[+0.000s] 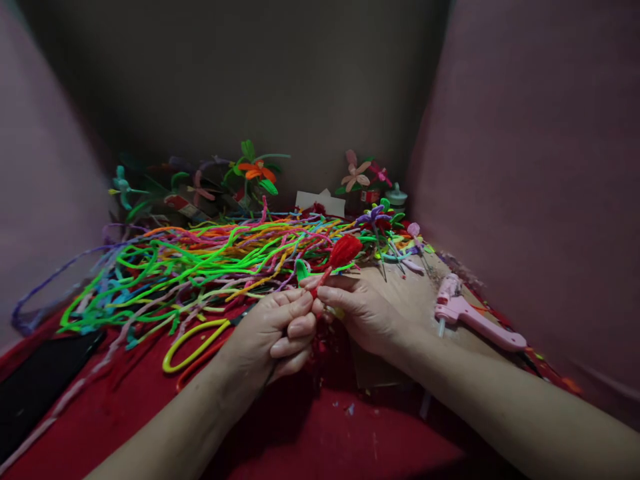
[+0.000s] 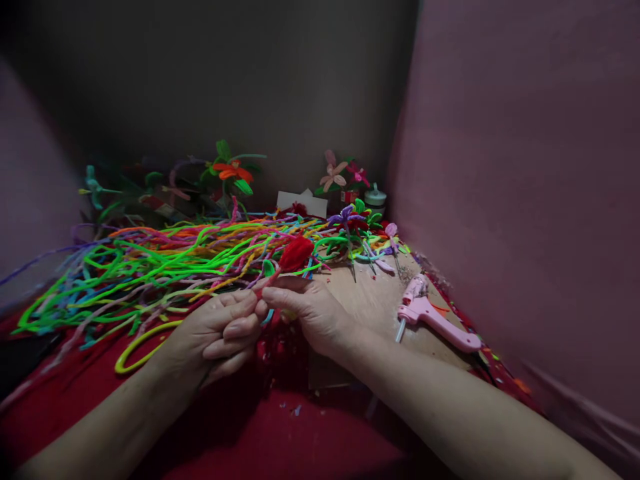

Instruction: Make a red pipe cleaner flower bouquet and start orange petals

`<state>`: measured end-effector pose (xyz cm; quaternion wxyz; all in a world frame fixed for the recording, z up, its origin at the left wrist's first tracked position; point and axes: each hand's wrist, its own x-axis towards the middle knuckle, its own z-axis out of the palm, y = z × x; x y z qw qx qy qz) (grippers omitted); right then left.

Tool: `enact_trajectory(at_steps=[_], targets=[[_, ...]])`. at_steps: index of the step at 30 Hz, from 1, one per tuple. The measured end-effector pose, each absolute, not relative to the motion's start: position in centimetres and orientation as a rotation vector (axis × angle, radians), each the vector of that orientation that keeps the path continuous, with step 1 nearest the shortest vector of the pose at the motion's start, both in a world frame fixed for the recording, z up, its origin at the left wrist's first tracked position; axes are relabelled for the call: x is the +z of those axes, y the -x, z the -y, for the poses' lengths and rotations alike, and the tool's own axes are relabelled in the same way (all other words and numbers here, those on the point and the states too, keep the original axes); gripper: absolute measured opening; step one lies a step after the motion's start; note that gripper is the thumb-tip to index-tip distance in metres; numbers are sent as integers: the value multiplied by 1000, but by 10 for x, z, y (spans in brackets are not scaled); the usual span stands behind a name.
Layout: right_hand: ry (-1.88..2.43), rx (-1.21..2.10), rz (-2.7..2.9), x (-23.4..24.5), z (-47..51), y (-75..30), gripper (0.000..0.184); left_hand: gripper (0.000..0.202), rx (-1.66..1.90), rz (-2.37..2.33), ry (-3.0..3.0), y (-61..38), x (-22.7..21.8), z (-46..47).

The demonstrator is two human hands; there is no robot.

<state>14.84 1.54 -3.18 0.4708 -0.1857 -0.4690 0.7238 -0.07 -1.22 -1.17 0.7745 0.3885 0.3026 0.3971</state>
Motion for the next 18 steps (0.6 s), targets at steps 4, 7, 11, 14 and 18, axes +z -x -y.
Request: enact_trajectory(at_steps=[4, 7, 11, 14, 18], targets=[[445, 1745, 1145, -31, -16, -148, 6, 20, 864, -804, -982, -2, -7, 16], [469, 1715, 1130, -32, -16, -148, 5, 24, 912, -1016, -1218, -6, -6, 19], [558, 1637, 1158, -32, -15, -148, 4, 22, 996, -1301, -1630, -8, -11, 22], [588, 1605, 1181, -30, -14, -149, 4, 19, 1042, -1434, -1889, -7, -15, 22], [589, 1606, 1206, -29, -13, -149, 5, 19, 1053, -1530, -2098, -6, -19, 22]])
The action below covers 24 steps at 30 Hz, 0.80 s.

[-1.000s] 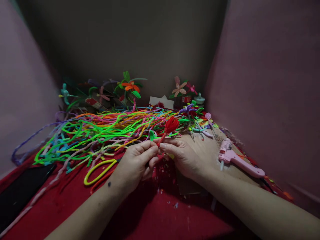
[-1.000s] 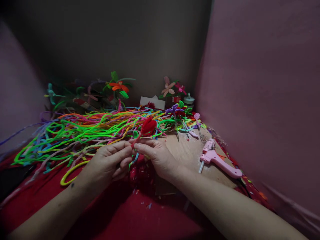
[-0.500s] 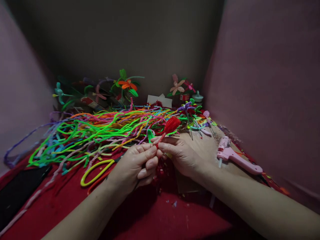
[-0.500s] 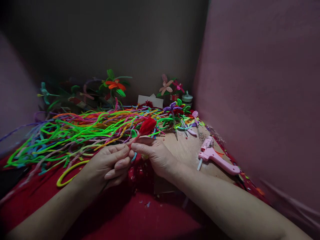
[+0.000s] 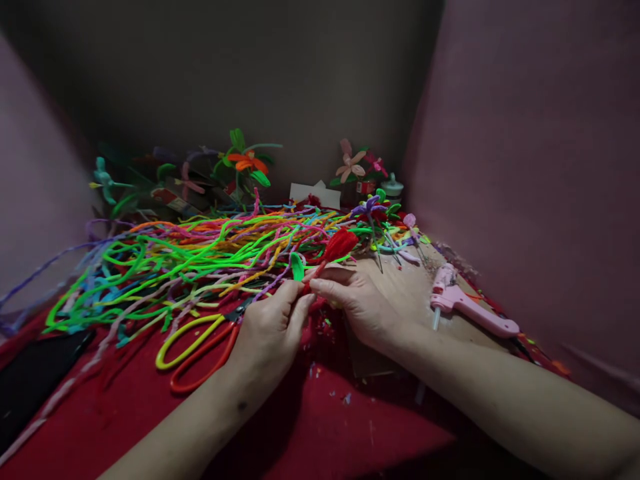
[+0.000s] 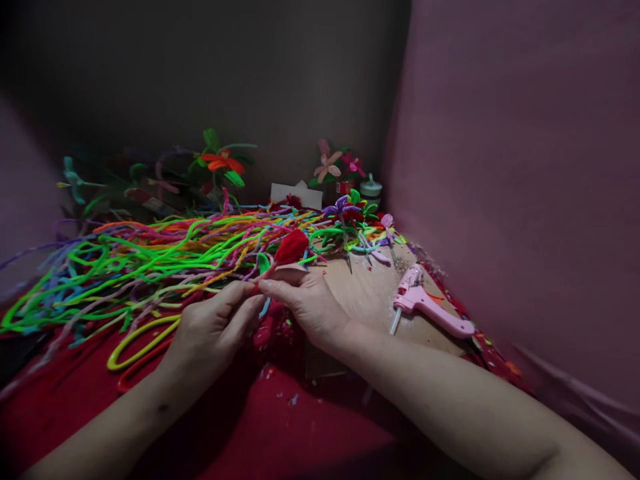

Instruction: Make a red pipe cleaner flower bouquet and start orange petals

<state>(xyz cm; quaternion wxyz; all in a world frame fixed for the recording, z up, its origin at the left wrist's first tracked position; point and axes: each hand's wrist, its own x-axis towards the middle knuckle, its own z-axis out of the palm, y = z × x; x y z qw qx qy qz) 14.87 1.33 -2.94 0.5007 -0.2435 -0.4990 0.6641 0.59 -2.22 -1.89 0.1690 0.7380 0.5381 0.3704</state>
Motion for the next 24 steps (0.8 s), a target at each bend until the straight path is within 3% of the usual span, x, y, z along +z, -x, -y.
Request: enact_trajectory(at_steps=[24], targets=[[525, 1713, 1176, -26, -12, -148, 14, 22, 1043, -1171, -1329, -8, -1, 20]])
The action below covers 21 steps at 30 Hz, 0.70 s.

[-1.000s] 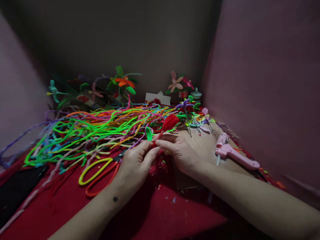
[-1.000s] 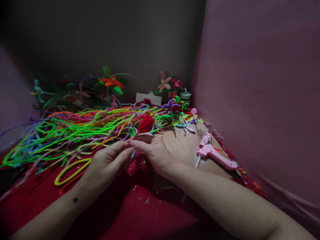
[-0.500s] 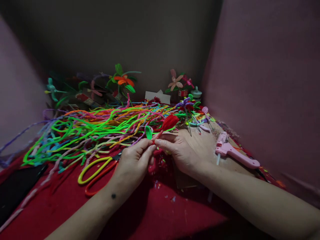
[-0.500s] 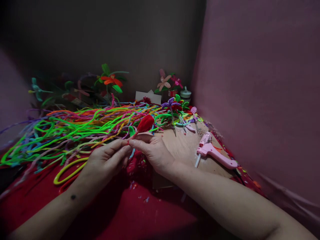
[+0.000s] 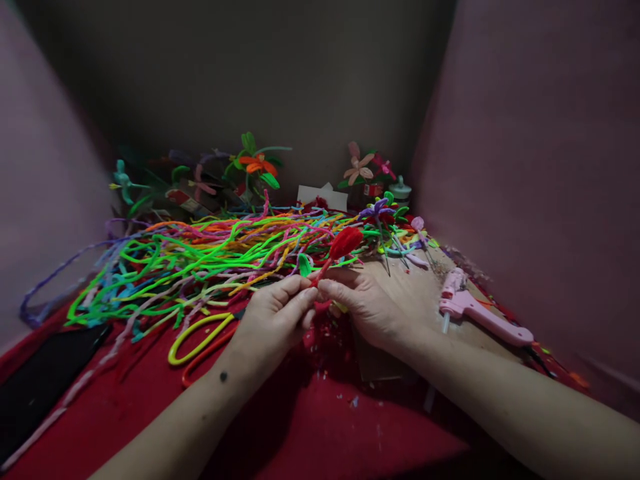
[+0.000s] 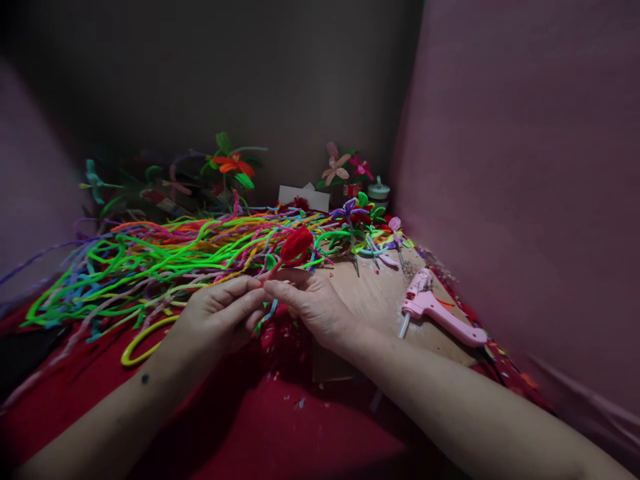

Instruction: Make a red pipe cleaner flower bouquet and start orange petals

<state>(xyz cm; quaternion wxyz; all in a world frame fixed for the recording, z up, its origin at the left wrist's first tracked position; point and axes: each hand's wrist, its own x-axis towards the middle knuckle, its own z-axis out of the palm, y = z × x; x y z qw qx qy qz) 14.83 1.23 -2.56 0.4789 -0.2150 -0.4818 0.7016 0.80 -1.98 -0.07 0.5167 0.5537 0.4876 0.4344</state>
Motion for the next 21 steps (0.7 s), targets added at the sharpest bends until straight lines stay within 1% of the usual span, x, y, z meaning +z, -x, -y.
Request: enact_trajectory(at_steps=[3, 9, 14, 21], targets=[[531, 1693, 1221, -27, -14, -149, 16, 18, 1034, -1089, -1168, -7, 2, 19], [493, 1675, 1266, -32, -18, -148, 10, 17, 937, -876, -977, -1, -3, 17], [462, 1768, 1201, -34, -19, -148, 10, 17, 889, -704, -877, 2, -7, 15], [447, 1809, 1118, -35, -17, -148, 13, 19, 843, -832, -1014, -1, -3, 19]])
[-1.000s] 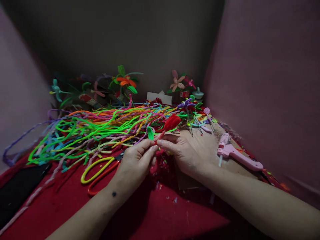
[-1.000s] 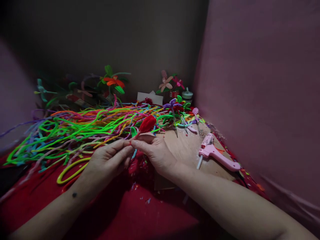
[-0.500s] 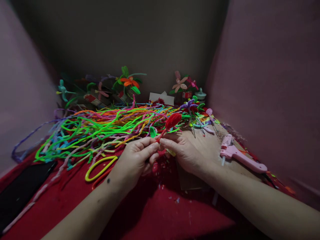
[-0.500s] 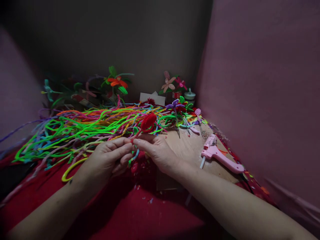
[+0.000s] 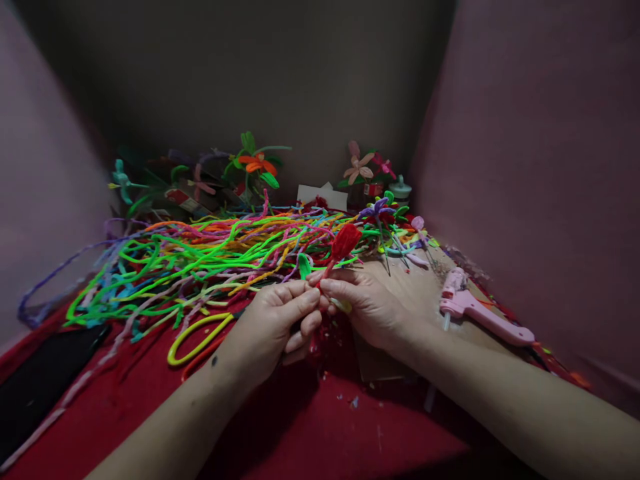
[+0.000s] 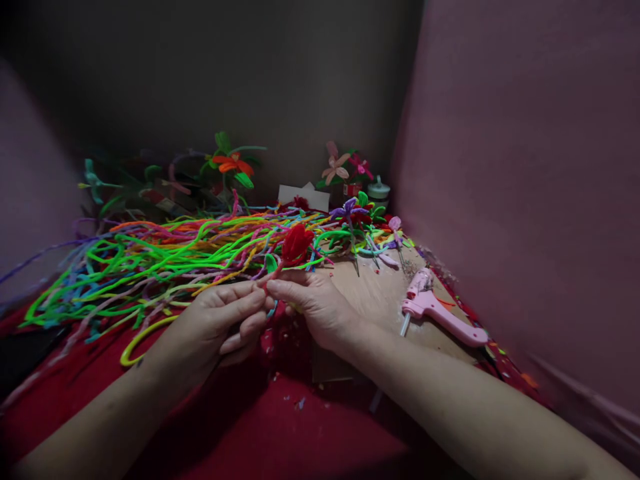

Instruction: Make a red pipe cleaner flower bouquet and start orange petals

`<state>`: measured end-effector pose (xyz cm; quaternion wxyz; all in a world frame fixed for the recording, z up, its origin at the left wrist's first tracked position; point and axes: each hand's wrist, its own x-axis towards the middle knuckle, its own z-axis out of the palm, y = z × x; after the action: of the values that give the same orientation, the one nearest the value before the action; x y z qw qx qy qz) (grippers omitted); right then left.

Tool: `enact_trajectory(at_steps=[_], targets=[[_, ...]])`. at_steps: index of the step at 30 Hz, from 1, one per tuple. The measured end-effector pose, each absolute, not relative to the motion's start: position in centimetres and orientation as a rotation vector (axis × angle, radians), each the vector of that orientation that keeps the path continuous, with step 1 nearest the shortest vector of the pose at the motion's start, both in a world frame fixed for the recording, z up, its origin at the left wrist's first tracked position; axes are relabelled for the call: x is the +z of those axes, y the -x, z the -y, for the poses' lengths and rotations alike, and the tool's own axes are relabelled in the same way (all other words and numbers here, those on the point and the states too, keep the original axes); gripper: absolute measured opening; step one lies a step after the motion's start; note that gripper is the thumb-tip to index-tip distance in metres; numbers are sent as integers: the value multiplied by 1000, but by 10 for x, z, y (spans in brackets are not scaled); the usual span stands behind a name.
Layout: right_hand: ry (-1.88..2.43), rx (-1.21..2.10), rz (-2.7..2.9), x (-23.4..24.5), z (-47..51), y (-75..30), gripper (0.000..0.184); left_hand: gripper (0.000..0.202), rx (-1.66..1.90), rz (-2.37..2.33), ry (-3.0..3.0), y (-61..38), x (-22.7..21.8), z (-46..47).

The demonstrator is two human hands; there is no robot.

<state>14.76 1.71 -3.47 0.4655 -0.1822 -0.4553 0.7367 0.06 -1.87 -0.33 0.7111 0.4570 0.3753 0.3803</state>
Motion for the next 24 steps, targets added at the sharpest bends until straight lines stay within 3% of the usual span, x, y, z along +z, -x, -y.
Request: enact_trajectory(at_steps=[13, 24], targets=[[591, 1683, 1093, -31, -12, -147, 7, 17, 1009, -1595, -2397, -2, -22, 21], [566, 1694, 1082, -25, -9, -146, 5, 20, 1050, -1606, -2515, -1, -24, 19]])
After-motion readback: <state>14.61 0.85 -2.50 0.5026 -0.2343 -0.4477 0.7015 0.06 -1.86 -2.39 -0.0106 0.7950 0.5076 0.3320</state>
